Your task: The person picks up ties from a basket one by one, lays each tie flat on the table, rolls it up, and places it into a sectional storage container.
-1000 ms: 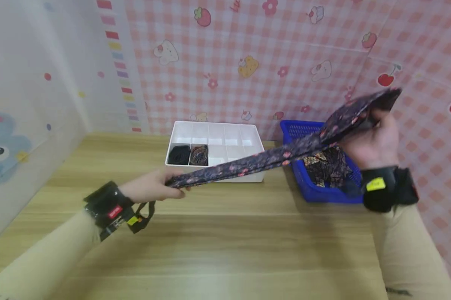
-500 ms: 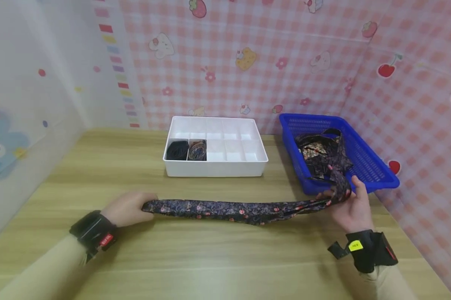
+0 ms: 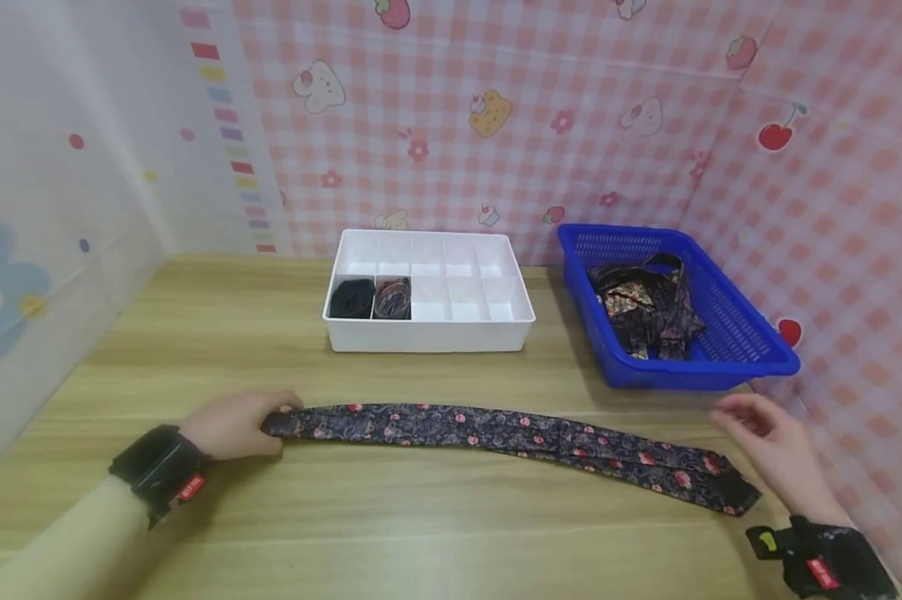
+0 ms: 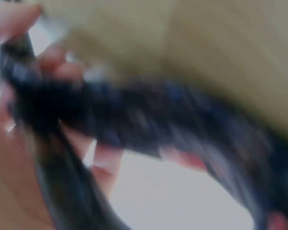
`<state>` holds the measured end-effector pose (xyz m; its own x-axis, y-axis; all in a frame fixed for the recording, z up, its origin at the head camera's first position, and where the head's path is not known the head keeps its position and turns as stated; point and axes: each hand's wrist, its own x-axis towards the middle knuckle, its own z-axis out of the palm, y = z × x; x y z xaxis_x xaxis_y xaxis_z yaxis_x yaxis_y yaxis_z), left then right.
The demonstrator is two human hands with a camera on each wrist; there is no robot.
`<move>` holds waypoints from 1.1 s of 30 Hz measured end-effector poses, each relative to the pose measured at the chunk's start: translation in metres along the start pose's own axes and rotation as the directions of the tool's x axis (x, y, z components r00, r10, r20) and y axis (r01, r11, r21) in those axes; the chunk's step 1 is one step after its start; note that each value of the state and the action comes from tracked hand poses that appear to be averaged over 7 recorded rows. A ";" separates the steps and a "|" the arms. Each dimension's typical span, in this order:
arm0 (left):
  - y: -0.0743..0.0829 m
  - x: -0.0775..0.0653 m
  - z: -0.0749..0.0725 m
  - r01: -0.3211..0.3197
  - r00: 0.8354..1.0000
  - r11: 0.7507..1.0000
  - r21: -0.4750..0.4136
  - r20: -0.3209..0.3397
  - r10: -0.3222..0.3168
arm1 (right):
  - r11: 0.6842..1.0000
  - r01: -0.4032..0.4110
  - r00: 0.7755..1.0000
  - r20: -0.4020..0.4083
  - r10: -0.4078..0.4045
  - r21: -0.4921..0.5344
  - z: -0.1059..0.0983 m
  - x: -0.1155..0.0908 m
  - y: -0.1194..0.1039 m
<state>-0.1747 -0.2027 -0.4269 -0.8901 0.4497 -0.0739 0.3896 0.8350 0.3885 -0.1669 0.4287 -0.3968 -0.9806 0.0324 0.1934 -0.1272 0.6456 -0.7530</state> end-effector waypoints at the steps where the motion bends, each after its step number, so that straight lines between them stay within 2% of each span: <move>1: -0.004 -0.003 -0.002 0.015 1.000 1.000 -0.006 0.008 -0.015 | 0.984 0.067 0.992 0.113 -0.048 -0.167 0.005 -0.005 -0.001; 2: -0.010 -0.008 -0.003 0.027 0.999 0.999 -0.017 0.016 -0.027 | 0.947 0.139 0.970 0.234 -0.071 -0.290 0.009 -0.009 0.000; 3: -0.015 -0.012 -0.005 0.044 0.999 0.999 -0.031 0.026 -0.043 | 0.920 0.183 0.940 0.336 -0.061 -0.346 0.014 -0.012 0.001; 4: -0.021 -0.019 -0.007 0.050 0.999 0.998 -0.049 0.025 -0.048 | 0.908 0.193 0.910 0.413 -0.024 -0.372 0.018 -0.012 0.001; 5: -0.027 -0.026 -0.009 0.054 0.998 0.996 -0.065 0.018 -0.053 | 0.904 0.189 0.887 0.462 0.012 -0.385 0.022 -0.012 0.003; 7: -0.038 -0.040 -0.012 0.055 0.998 0.993 -0.107 0.000 -0.055 | 0.902 0.174 0.867 0.496 0.050 -0.395 0.027 -0.009 0.009; 11: -0.053 -0.058 -0.014 0.025 0.997 0.993 -0.117 -0.071 -0.034 | 0.914 0.206 0.885 0.465 -0.022 -0.349 0.024 0.008 0.024; 15: -0.056 -0.062 -0.013 0.014 0.993 0.991 -0.132 -0.112 -0.028 | 0.888 0.287 0.897 0.427 -0.118 -0.358 0.016 0.027 0.039; 18: -0.055 -0.062 -0.013 -0.026 0.989 0.978 -0.206 -0.147 -0.005 | 0.867 0.319 0.900 0.410 -0.151 -0.382 0.009 0.034 0.046; 22: -0.059 -0.065 -0.012 -0.129 0.970 0.956 -0.265 -0.232 0.067 | 0.862 0.315 0.909 0.389 -0.153 -0.397 0.003 0.035 0.048; 26: -0.062 -0.067 -0.014 -0.171 0.962 0.926 -0.337 -0.258 0.084 | 0.864 0.284 0.920 0.371 -0.125 -0.415 0.002 0.033 0.049; 29: -0.063 -0.063 -0.015 -0.147 0.966 0.924 -0.354 -0.251 0.057 | 0.834 0.318 0.927 0.334 -0.172 -0.452 0.002 0.030 0.049; 33: -0.061 -0.056 -0.015 -0.066 0.978 0.953 -0.296 -0.211 0.002 | 0.791 0.373 0.923 0.284 -0.261 -0.485 0.007 0.030 0.047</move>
<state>-0.1518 -0.2839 -0.4323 -0.9191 0.3747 0.1221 0.3600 0.6720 0.6472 -0.2032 0.4549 -0.4311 -0.9140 -0.3553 0.1960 -0.3939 0.8927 -0.2189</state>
